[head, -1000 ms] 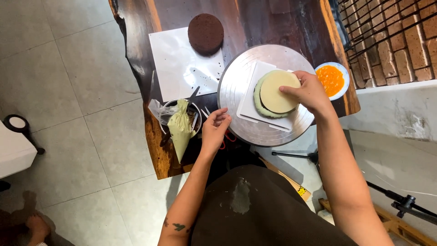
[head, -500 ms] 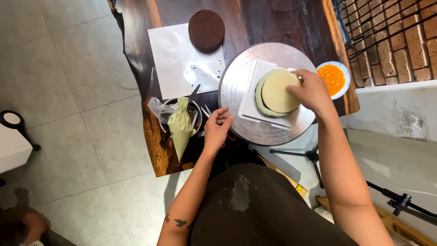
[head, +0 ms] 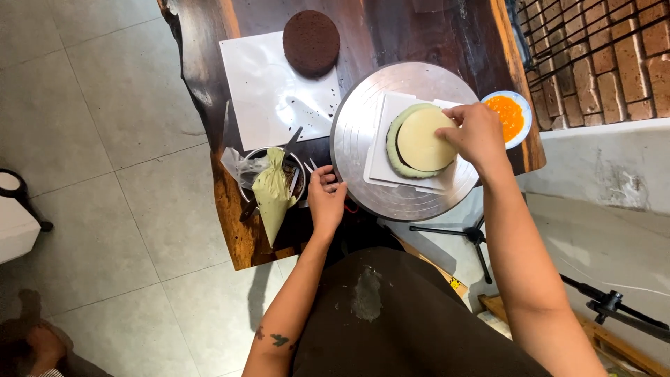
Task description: Assembling and icing a layer cake with green frosting and jam.
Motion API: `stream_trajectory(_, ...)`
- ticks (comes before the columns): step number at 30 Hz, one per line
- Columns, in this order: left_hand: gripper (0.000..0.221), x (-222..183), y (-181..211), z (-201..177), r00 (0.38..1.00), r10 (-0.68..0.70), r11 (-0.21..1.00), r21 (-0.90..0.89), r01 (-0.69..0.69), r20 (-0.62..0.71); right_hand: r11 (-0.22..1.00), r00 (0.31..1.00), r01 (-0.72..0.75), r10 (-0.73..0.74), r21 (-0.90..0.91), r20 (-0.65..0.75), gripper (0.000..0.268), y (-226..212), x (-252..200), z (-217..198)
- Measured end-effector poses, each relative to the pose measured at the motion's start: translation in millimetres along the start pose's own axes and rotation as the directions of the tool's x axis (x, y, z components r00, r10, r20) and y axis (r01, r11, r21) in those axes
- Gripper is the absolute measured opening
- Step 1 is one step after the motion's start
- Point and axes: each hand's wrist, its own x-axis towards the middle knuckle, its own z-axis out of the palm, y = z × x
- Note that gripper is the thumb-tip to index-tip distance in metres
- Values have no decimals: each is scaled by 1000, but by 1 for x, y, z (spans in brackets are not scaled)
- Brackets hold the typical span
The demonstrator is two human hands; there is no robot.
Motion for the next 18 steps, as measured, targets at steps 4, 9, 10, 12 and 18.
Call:
stream_trajectory(4, 53, -1, -2, 2, 1000, -17, 1000, 10, 17, -2, 989, 985, 136, -141, -55, -102, 43, 14, 1, 8)
stream_trajectory(9, 50, 1, 3, 0, 1000, 12, 1000, 21, -12, -6, 953, 975, -206, 181, 222, 126, 38, -2, -1, -9)
stream_trajectory(10, 50, 0, 3, -1, 1000, 11, 1000, 22, -11, -5, 953, 975, -207, 182, 222, 126, 38, 0, -1, -9)
stream_trajectory(12, 46, 1, 3, 0, 999, 38, 999, 15, -38, 13, 851, 951, -305, 252, 427, 177, 37, 5, 0, -9)
stream_trajectory(18, 47, -2, 4, -1, 999, 33, 999, 37, -33, 6, 887, 976, -214, 208, 408, 59, 31, 0, -5, -5)
